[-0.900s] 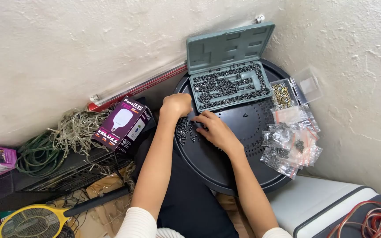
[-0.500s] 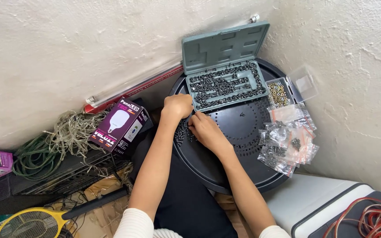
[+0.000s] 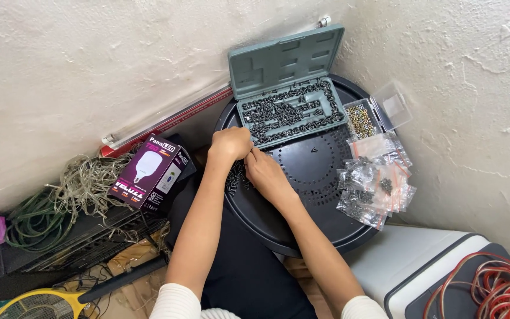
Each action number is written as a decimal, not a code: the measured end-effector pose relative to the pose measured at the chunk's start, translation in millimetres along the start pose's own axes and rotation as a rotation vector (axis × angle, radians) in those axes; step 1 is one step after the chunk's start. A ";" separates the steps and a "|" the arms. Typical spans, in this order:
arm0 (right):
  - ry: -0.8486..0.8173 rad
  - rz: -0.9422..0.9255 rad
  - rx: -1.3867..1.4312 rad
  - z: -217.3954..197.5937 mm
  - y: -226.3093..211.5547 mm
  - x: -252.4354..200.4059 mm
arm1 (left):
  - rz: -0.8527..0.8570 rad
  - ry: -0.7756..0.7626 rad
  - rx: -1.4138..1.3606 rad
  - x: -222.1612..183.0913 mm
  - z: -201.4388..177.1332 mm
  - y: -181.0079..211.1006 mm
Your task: Organizing small black components by picking them from a tray and placing them into a small plastic bag.
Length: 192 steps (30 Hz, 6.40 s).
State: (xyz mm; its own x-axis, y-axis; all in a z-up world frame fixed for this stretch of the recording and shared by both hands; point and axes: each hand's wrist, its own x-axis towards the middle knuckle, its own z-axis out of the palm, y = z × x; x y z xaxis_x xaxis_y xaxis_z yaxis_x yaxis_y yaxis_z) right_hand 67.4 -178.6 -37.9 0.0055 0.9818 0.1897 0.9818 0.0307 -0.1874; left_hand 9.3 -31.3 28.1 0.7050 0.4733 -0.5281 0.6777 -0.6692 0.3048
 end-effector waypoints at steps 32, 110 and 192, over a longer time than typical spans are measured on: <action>0.142 0.653 0.219 -62.1 100.3 -58.1 | 0.415 0.109 -0.157 -9.6 10.4 77.1; 0.101 0.784 0.367 -83.0 106.5 -61.8 | 0.583 0.559 0.019 29.4 88.8 108.4; 0.117 0.684 0.460 -85.2 103.4 -60.5 | 0.415 0.359 0.044 19.2 62.0 91.9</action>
State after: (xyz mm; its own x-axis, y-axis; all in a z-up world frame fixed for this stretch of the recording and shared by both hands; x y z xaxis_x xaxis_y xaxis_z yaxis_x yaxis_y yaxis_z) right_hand 184.7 -250.8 13.3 0.6178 0.7862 -0.0149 0.5786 -0.4673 -0.6685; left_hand 72.1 -119.2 -3.2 0.9433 0.3255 -0.0647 0.3240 -0.8608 0.3924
